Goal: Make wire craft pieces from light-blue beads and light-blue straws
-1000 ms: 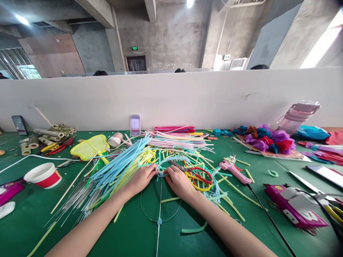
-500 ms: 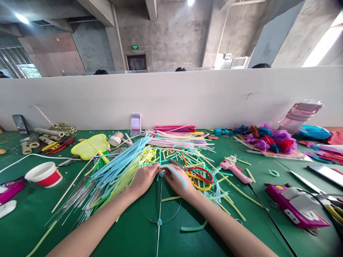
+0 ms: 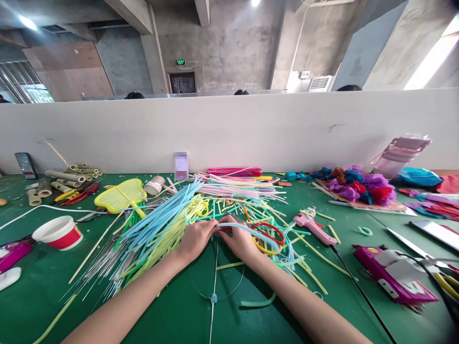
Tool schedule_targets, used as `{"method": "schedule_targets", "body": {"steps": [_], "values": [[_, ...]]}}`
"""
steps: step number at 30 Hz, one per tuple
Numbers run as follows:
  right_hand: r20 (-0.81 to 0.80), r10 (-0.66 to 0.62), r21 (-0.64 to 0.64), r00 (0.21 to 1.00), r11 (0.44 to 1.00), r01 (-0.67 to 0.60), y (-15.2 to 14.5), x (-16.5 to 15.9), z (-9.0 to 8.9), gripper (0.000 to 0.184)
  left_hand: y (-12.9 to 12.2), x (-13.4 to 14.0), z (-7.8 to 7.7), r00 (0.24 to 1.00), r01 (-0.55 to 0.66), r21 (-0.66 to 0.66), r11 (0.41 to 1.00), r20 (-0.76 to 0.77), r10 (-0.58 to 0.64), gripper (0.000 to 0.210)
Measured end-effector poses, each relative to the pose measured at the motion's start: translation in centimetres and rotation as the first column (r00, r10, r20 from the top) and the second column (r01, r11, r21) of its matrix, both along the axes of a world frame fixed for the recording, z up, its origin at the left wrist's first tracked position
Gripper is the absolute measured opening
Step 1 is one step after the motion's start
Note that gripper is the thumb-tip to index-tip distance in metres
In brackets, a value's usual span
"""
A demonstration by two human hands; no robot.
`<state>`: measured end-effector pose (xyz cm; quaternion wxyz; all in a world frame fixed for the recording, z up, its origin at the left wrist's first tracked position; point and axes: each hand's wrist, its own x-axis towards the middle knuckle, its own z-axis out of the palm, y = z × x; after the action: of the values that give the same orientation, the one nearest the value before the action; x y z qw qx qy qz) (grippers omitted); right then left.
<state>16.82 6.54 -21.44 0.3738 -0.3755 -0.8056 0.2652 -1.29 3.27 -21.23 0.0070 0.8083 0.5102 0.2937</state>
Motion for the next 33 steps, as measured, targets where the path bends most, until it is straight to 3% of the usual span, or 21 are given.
{"method": "schedule_targets", "body": {"steps": [6, 11, 16, 22, 27, 33], "values": [[-0.008, 0.009, -0.021, 1.0, 1.0, -0.009, -0.3, -0.1, 0.0, 0.017, -0.2, 0.3, 0.2, 0.997, -0.012, -0.029, 1.0, 0.078, 0.014, 0.021], [-0.041, 0.001, -0.045, 0.999, 0.999, -0.003, -0.1, -0.3, -0.2, 0.021, 0.2, 0.7, 0.2, 0.969, 0.009, -0.084, 0.996, 0.245, 0.012, 0.019], [-0.102, -0.01, -0.109, 0.995, 0.994, -0.001, 0.0, -0.4, -0.7, 0.019, 0.7, 0.7, -0.1, 0.886, 0.037, -0.182, 0.983, 0.462, 0.052, 0.019], [-0.193, 0.032, -0.188, 0.981, 0.98, -0.069, -0.4, -0.4, -0.6, 0.022, 1.3, 0.0, -0.5, 0.763, 0.114, -0.283, 0.952, 0.639, 0.099, 0.034], [-0.231, 0.009, -0.243, 0.973, 0.968, -0.066, 0.0, -0.5, -0.9, 0.034, 1.2, -0.1, -0.1, 0.724, 0.161, -0.306, 0.938, 0.683, 0.099, 0.037], [-0.303, 0.02, -0.293, 0.953, 0.95, -0.113, 0.5, -0.1, -1.1, 0.031, 0.4, -0.2, 0.7, 0.77, 0.176, -0.294, 0.939, 0.635, 0.054, 0.04]]}}
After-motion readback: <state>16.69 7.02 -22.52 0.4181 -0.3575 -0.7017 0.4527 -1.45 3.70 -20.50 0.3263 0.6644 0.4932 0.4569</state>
